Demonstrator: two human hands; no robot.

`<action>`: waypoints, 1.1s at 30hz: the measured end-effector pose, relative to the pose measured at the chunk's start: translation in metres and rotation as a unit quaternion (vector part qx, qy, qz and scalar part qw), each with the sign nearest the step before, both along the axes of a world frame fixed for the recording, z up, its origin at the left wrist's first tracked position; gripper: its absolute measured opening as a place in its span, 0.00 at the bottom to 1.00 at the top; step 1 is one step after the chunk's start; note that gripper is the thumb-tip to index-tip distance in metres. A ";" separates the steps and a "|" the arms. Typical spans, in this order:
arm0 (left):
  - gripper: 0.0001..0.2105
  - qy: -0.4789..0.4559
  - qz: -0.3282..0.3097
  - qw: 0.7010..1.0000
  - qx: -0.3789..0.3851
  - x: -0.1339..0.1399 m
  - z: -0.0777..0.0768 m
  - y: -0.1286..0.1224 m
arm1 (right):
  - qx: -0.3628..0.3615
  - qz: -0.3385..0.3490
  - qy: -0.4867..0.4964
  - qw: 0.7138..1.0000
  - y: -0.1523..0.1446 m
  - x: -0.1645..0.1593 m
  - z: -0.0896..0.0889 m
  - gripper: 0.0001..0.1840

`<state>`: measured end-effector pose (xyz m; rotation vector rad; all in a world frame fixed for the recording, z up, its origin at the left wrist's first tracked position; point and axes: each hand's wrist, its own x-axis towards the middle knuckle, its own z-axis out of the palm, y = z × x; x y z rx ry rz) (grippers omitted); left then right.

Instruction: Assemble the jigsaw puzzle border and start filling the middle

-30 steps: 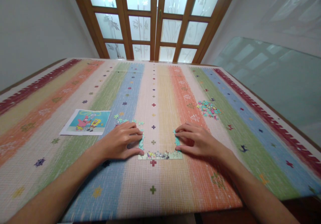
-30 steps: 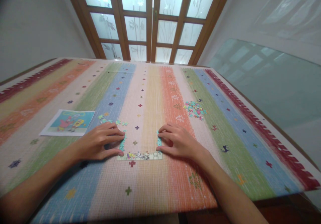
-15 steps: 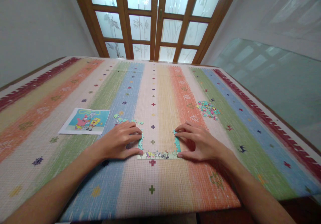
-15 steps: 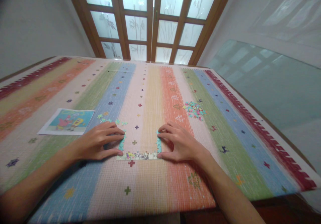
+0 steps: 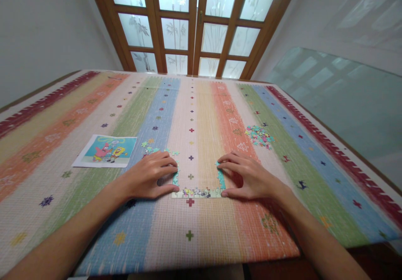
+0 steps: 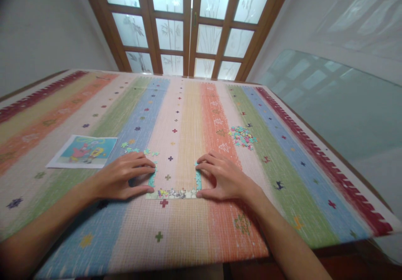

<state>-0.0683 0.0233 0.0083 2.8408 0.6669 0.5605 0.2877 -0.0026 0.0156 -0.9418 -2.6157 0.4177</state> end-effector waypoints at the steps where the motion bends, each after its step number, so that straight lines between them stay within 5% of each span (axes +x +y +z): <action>1: 0.15 -0.002 -0.001 1.000 0.001 0.000 0.000 0.000 | -0.001 -0.001 0.000 1.000 0.000 0.000 0.000 0.30; 16: 0.33 0.073 0.049 0.996 -0.018 0.002 0.007 -0.006 | -0.026 0.006 -0.006 1.000 0.002 0.004 -0.009 0.51; 33: 0.32 0.092 0.068 0.993 -0.043 0.005 0.011 -0.009 | -0.033 -0.004 -0.007 0.999 0.001 0.000 -0.006 0.47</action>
